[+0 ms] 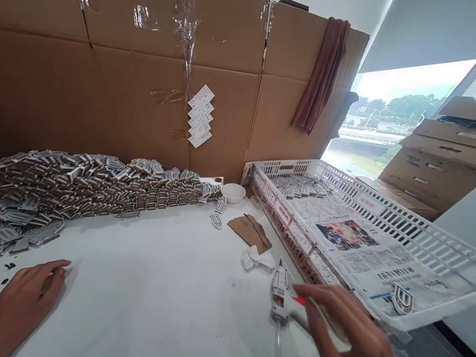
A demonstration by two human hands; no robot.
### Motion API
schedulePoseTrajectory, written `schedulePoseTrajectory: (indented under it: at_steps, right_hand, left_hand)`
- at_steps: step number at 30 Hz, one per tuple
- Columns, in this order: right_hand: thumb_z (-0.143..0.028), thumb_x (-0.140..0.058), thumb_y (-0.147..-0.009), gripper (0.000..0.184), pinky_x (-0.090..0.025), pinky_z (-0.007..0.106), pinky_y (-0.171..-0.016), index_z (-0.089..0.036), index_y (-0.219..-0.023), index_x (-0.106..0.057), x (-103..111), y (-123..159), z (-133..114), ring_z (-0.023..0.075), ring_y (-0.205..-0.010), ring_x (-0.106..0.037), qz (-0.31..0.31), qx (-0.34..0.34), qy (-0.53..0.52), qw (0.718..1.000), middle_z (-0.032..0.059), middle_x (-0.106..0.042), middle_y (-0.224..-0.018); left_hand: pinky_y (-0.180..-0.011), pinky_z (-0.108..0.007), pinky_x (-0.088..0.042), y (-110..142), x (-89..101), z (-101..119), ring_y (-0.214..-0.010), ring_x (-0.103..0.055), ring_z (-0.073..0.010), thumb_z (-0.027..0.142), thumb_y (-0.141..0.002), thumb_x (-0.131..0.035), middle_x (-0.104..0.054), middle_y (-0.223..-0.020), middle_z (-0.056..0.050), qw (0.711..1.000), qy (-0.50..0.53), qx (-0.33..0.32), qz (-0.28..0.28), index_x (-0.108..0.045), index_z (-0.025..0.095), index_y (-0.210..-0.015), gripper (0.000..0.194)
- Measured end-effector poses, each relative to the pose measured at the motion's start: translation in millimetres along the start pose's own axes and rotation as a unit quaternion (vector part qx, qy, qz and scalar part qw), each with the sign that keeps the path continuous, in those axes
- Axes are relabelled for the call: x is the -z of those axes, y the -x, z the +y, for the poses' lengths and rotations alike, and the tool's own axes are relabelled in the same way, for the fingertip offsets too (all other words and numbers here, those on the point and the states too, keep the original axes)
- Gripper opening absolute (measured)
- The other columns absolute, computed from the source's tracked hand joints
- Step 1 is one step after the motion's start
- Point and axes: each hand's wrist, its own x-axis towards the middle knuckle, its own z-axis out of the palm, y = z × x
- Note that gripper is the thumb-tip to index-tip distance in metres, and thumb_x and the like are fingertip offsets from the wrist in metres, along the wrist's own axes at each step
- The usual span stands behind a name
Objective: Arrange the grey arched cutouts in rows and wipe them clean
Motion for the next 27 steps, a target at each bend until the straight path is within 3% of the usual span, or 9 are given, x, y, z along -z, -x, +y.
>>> schedulePoseTrajectory:
  at_steps: [3,5,8,11,14,19,22,27]
  right_hand:
    - [-0.051,-0.051,-0.105,0.035,-0.061,0.043,-0.077,-0.031,-0.123,-0.072,25,-65,19,0.0295,-0.091,-0.075,-0.079,0.003,0.083,0.993,0.0109,-0.078,-0.110]
    - [-0.045,-0.049,-0.105,0.037,-0.059,0.046,-0.080,-0.025,-0.129,-0.071,27,-123,46,0.0290,-0.086,-0.075,-0.139,-0.033,0.205,0.968,0.0134,-0.078,-0.114]
    - [-0.029,-0.048,-0.106,0.038,-0.057,0.043,-0.082,-0.017,-0.137,-0.067,10,-207,93,0.0320,-0.096,-0.076,-0.238,-0.089,0.340,0.905,0.0180,-0.078,-0.117]
    - [-0.014,-0.047,-0.103,0.039,-0.055,0.040,-0.084,-0.012,-0.134,-0.071,-21,-260,134,0.0338,-0.108,-0.075,-0.295,-0.098,0.413,0.856,0.0228,-0.076,-0.123]
    - [-0.007,-0.052,-0.100,0.037,-0.054,0.036,-0.088,-0.010,-0.130,-0.074,-52,-272,156,0.0313,-0.112,-0.075,-0.330,-0.078,0.417,0.843,0.0231,-0.077,-0.123]
    - [-0.009,-0.049,-0.104,0.035,-0.055,0.039,-0.095,-0.010,-0.125,-0.077,-91,-253,160,0.0324,-0.121,-0.073,-0.349,-0.032,0.412,0.841,0.0241,-0.074,-0.131]
    - [-0.003,-0.044,-0.103,0.038,-0.055,0.039,-0.094,-0.009,-0.119,-0.079,-102,-250,160,0.0324,-0.120,-0.073,-0.346,-0.016,0.408,0.845,0.0246,-0.074,-0.129]
    - [-0.006,-0.048,-0.105,0.033,-0.054,0.035,-0.088,-0.009,-0.120,-0.077,-102,-250,164,0.0291,-0.109,-0.076,-0.315,-0.004,0.388,0.866,0.0227,-0.075,-0.124]
  left_hand:
    - [-0.115,-0.049,-0.048,1,4.4,8,-0.132,-0.058,-0.0294,0.058,-0.100,-0.024,-0.072,-0.131,-0.005,0.998,0.037,0.030,-0.027,-0.065,0.029,-0.119,0.053]
    - [-0.117,-0.049,-0.047,2,6.5,11,-0.131,-0.059,-0.0294,0.056,-0.099,-0.026,-0.072,-0.129,-0.006,0.998,0.049,0.027,-0.023,-0.064,0.029,-0.117,0.050]
    - [-0.118,-0.050,-0.047,3,6.0,11,-0.129,-0.060,-0.0299,0.055,-0.098,-0.029,-0.072,-0.128,-0.007,0.998,0.053,0.017,-0.012,-0.065,0.028,-0.115,0.048]
    - [-0.118,-0.050,-0.046,3,3.5,7,-0.128,-0.060,-0.0303,0.054,-0.098,-0.030,-0.072,-0.127,-0.008,0.998,0.057,0.014,-0.001,-0.066,0.026,-0.116,0.048]
    - [-0.119,-0.051,-0.047,3,2.5,6,-0.129,-0.061,-0.0305,0.052,-0.097,-0.035,-0.073,-0.128,-0.008,0.997,0.069,0.013,0.009,-0.067,0.026,-0.117,0.046]
    - [-0.112,-0.048,-0.051,4,6.3,12,-0.127,-0.062,-0.0298,0.051,-0.096,-0.035,-0.073,-0.127,-0.008,0.997,0.069,0.029,0.003,-0.067,0.026,-0.115,0.045]
    - [-0.108,-0.045,-0.051,4,8.4,15,-0.128,-0.061,-0.0290,0.051,-0.096,-0.036,-0.073,-0.129,-0.007,0.997,0.071,0.040,-0.013,-0.068,0.026,-0.115,0.045]
    - [-0.105,-0.042,-0.051,3,7.7,14,-0.131,-0.060,-0.0279,0.051,-0.096,-0.036,-0.071,-0.131,-0.004,0.997,0.061,0.049,-0.026,-0.067,0.029,-0.117,0.044]
